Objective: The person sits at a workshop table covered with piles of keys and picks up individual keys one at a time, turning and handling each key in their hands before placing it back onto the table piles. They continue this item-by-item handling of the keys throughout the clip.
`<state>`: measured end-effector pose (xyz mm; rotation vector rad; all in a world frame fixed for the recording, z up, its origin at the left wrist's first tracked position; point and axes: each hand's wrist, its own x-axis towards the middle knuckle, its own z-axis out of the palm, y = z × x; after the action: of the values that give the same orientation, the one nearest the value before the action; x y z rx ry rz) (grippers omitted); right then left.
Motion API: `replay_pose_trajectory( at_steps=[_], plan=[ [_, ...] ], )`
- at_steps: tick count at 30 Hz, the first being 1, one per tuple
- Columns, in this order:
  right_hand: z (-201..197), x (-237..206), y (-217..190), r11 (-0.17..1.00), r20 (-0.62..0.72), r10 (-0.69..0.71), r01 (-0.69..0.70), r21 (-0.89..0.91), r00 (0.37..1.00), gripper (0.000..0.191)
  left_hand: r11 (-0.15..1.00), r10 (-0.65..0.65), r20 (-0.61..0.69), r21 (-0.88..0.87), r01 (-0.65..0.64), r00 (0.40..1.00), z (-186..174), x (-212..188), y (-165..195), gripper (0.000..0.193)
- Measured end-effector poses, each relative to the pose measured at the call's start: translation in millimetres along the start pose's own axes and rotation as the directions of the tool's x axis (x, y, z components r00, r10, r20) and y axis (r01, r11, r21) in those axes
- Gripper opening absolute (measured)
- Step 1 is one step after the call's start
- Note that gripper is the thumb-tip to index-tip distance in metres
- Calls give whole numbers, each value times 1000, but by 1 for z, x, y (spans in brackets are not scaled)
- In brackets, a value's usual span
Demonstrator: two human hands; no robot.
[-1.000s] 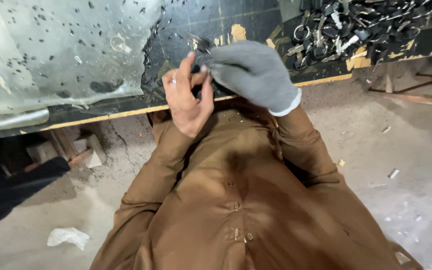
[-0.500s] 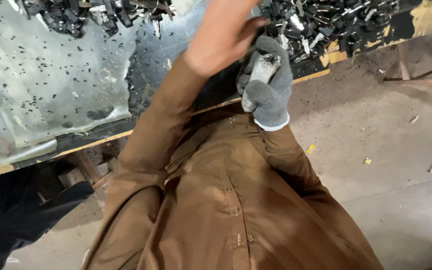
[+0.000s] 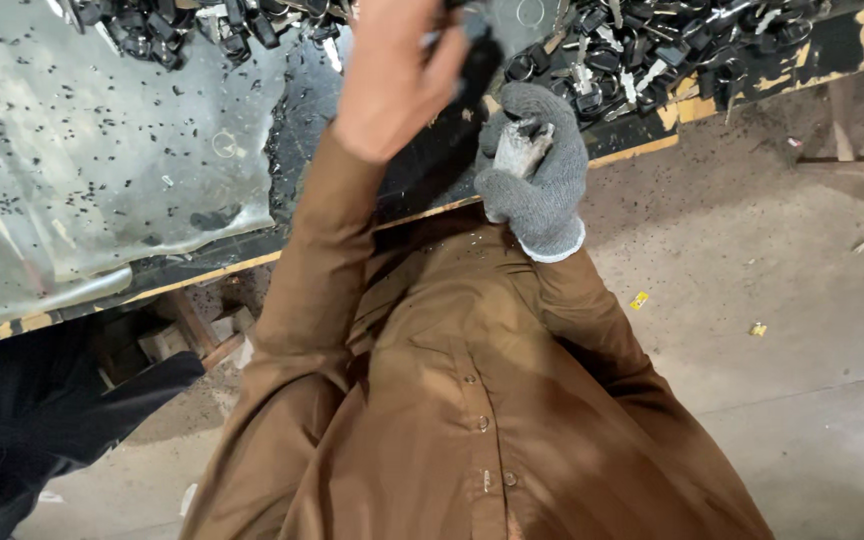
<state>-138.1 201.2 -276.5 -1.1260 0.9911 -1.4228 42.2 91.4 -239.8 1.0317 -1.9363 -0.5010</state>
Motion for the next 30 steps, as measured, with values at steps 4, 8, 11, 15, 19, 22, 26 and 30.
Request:
replay_pose_trajectory(
  at_steps=[4,8,11,15,19,22,26,30],
  plan=[
    [-5,4,-1,899,121,-216,246,-362,969,71,987,-158,66,1,158,985,-67,-49,31,21],
    [3,6,-13,925,183,-30,97,-368,983,61,907,-311,-88,270,323,946,-99,-98,48,16],
    [18,6,-29,917,310,30,98,-387,950,52,920,-365,-55,131,369,929,-95,-121,63,29],
    [41,9,-48,890,506,3,228,-395,862,51,909,-347,63,-221,352,936,-69,-132,84,32],
    [46,25,-59,437,410,126,320,-841,903,23,991,-136,75,0,136,988,-45,-111,57,36],
    [45,30,-60,372,342,-191,390,-842,920,58,974,-68,77,221,49,995,-31,-95,24,36],
    [43,16,-59,417,437,-48,416,-808,898,36,956,-166,-13,243,164,986,-17,-104,13,27],
    [46,7,-54,481,406,-36,372,-794,913,36,942,-239,-130,208,262,962,-9,-119,23,20]
  ],
)
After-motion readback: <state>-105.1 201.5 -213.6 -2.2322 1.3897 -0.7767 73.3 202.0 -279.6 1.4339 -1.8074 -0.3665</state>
